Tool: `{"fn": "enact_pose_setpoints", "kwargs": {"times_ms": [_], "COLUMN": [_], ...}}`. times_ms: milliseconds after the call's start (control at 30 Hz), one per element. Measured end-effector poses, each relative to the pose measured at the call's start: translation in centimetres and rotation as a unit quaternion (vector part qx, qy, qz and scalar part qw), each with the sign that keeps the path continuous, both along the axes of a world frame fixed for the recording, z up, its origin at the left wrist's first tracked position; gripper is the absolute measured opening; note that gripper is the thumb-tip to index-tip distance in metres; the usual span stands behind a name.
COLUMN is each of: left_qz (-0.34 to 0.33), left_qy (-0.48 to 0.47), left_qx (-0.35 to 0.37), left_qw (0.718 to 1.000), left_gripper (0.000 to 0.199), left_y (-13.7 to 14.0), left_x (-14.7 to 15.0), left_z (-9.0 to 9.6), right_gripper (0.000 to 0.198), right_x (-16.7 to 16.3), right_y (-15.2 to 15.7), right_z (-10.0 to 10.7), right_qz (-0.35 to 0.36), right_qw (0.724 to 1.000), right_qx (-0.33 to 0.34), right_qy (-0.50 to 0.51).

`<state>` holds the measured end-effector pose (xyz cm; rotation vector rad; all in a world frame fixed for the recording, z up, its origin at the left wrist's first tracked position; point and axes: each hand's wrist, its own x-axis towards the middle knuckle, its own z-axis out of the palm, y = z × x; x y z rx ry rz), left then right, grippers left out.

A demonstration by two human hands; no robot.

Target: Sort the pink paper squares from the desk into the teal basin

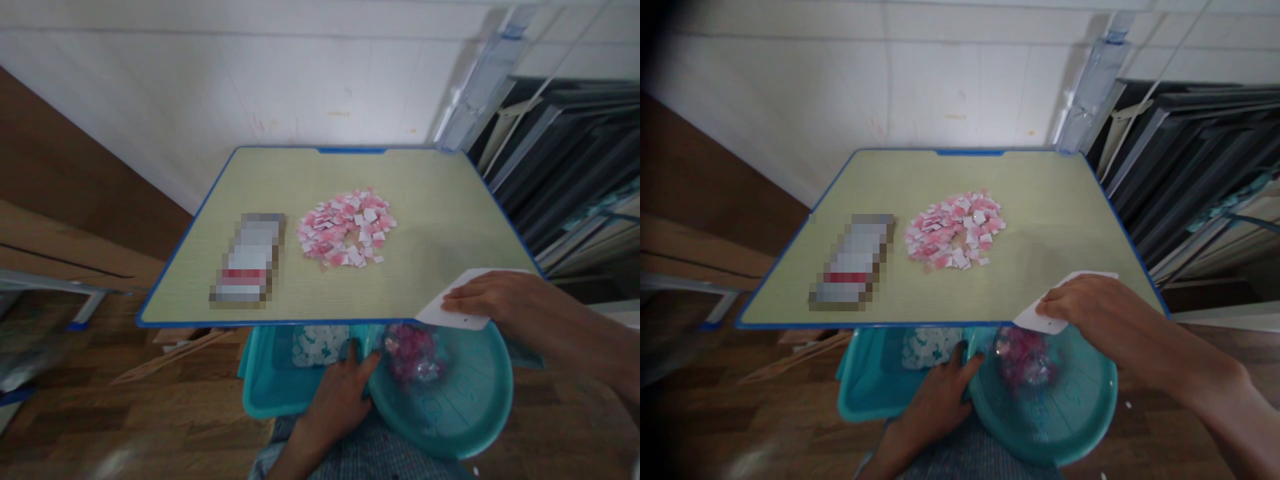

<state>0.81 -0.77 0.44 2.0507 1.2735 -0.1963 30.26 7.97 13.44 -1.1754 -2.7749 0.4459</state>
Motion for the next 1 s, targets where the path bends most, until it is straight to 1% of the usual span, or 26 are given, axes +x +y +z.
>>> {"fn": "enact_pose_setpoints", "kwargs": {"times_ms": [67, 100, 200, 333, 467, 633, 833, 933, 1000], "left_qz": [0.001, 0.000, -0.002, -0.002, -0.005, -0.005, -0.001, -0.005, -0.006], "left_qy": [0.003, 0.004, 0.006, 0.010, 0.012, 0.018, 0.023, 0.024, 0.023], "left_qx": [0.000, 0.001, 0.004, 0.004, -0.007, -0.008, -0.004, 0.000, 0.005], "left_qw": [1.000, 1.000, 1.000, 1.000, 1.000, 1.000, 1.000, 1.000, 1.000], "left_gripper": [0.066, 0.066, 0.067, 0.068, 0.064, 0.065, 0.064, 0.065, 0.065], "left_y": [0.0, 0.0, 0.0, 0.0, 0.1, 0.2, 0.0, 0.0, 0.0], "left_x": [0.0, 0.0, 0.0, -0.1, 0.0, 0.0, 0.0, 0.0, 0.0], "left_z": [0.0, 0.0, -0.1, -0.2, 0.1, 0.0, -0.2, -0.3, -0.3], "right_gripper": [0.033, 0.032, 0.030, 0.029, 0.030, 0.031, 0.031, 0.029, 0.026], "right_x": [-0.3, -0.7, -2.8, -5.6, -6.3, -5.7, -4.5, -4.2, -4.5], "right_y": [0.5, 0.9, 2.2, 3.6, 4.2, 4.3, 4.9, 5.4, 5.6], "right_z": [0.7, 1.0, 1.3, 0.6, -0.1, -0.2, 0.0, 0.2, 0.5], "right_qz": [0.047, 0.049, 0.052, 0.123, 0.183, 0.189, 0.199, 0.174, 0.166], "right_qw": [0.997, 0.996, 0.996, 0.990, 0.980, 0.977, 0.972, 0.972, 0.973], "right_qx": [-0.061, -0.074, -0.064, -0.055, -0.026, -0.032, -0.091, -0.125, -0.137], "right_qy": [0.026, 0.023, 0.025, 0.036, 0.077, 0.089, 0.091, 0.096, 0.084]}}
